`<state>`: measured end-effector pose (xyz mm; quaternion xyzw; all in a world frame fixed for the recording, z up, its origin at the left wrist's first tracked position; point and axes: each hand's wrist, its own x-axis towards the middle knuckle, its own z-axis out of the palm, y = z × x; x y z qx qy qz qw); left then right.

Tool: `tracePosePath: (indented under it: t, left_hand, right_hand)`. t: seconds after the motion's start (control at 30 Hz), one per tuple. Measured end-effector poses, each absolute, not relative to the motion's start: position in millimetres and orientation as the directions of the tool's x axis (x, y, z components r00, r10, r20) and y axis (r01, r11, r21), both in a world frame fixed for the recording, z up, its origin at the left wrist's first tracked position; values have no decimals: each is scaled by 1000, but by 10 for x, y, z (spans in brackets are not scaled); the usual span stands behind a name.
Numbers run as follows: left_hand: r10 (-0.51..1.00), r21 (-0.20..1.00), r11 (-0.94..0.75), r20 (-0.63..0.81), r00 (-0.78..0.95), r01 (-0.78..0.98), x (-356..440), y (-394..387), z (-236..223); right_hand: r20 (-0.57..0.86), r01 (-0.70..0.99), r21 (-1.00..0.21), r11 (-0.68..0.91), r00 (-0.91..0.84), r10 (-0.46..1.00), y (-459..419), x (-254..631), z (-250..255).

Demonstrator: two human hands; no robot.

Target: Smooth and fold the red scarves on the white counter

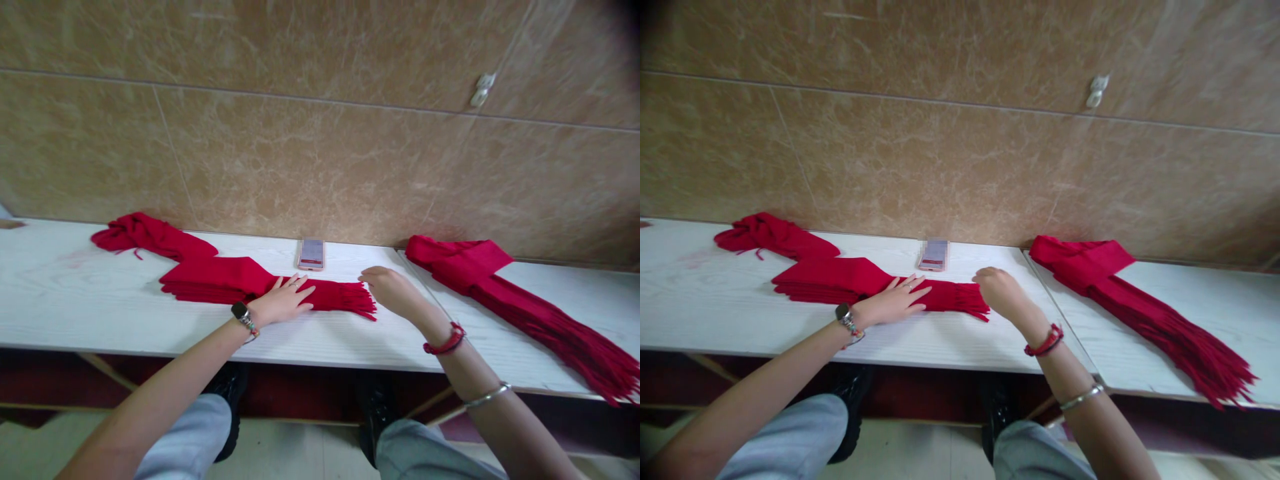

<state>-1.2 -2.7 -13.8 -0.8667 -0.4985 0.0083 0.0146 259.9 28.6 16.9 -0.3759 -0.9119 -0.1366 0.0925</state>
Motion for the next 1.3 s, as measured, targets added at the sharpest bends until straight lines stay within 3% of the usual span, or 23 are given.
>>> tracePosePath:
  t: [0.07, 0.2, 0.3, 0.47, 0.57, 0.67, 0.77, 0.9, 1.17, 1.3]
  left_hand:
    - [818, -65, -566, 82, 569, 822, 25, -7, -89]
    - [762, -24, -644, 76, 643, 765, 84, -10, -1]
    - [768, 7, -640, 42, 639, 768, 83, -36, 25]
    - [753, 29, -658, 61, 655, 753, 103, -23, 46]
    - [779, -15, -619, 109, 617, 785, 159, 27, 8]
    - [800, -48, -574, 179, 572, 817, 206, 92, -99]
    - [807, 12, -589, 66, 587, 808, 220, 150, -211]
    - [828, 95, -550, -63, 557, 830, 213, 175, -244]
    - [831, 131, -534, -102, 547, 835, 218, 173, -209]
    - [830, 120, -547, -48, 555, 828, 227, 189, -262]
  right_hand:
    - [285, 680, 83, 729, -717, 636, 249, 2384, 159]
    - [106, 660, -19, 751, -745, 658, 240, 2193, 65]
    - [26, 705, 6, 710, -710, 704, 300, 2321, 32]
    - [-108, 787, 172, 592, -582, 806, 442, 2702, 130]
    - [-66, 789, 194, 583, -583, 810, 486, 2766, 260]
    - [113, 765, 119, 632, -643, 757, 470, 2598, 320]
    - [223, 685, 31, 728, -715, 663, 451, 2328, 211]
    - [139, 683, -7, 731, -723, 677, 521, 2194, -31]
    - [1, 826, 56, 561, -562, 827, 755, 2794, -27]
    - [163, 749, -108, 653, -635, 755, 723, 2744, 28]
